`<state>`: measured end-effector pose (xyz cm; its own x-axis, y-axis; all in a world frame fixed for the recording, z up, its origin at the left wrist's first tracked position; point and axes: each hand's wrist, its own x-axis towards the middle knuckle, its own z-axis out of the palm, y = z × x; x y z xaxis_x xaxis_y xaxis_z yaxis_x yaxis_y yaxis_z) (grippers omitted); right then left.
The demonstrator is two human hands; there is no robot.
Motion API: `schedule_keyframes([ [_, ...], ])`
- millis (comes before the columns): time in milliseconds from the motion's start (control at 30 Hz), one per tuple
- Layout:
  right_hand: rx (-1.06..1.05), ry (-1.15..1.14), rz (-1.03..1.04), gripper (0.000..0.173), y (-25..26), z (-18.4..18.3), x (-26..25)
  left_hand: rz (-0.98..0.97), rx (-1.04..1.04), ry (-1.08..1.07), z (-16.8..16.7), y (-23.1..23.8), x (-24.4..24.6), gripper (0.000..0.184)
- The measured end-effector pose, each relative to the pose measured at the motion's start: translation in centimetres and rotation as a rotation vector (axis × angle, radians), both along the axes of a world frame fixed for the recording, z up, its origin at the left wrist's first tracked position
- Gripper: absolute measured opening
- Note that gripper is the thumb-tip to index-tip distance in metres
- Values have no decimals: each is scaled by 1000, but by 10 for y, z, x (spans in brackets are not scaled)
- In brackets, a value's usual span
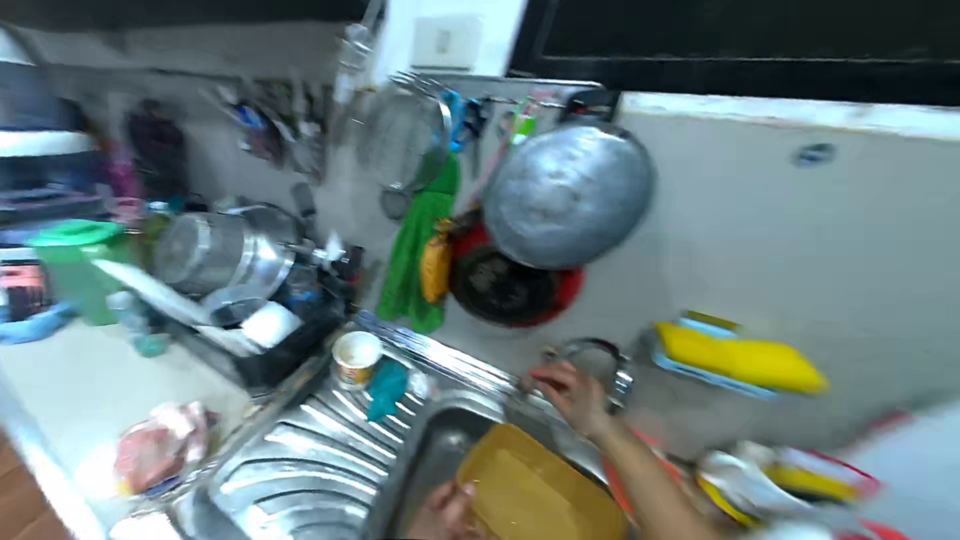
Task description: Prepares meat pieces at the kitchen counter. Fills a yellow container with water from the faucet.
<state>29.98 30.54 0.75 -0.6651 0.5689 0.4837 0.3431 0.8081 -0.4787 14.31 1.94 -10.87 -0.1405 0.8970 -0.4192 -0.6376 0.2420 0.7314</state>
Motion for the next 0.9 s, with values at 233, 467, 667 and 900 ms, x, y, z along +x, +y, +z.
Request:
schedule_keyframes([
  [233,-16,-104,-90,24,-4,0,12,-55,-11,-54,-4,-3,-4,54],
  [467,37,-410,-30,39,-19,35,2,-46,-6,-45,-10,1,-5,53],
  [667,203,-439,86,39,-12,34,-4,-13,-24,-53,-9,-4,-7,52],
  [900,307,-441,123,40,-7,31,-7,13,-17,-63,-12,-9,-6,54],
])
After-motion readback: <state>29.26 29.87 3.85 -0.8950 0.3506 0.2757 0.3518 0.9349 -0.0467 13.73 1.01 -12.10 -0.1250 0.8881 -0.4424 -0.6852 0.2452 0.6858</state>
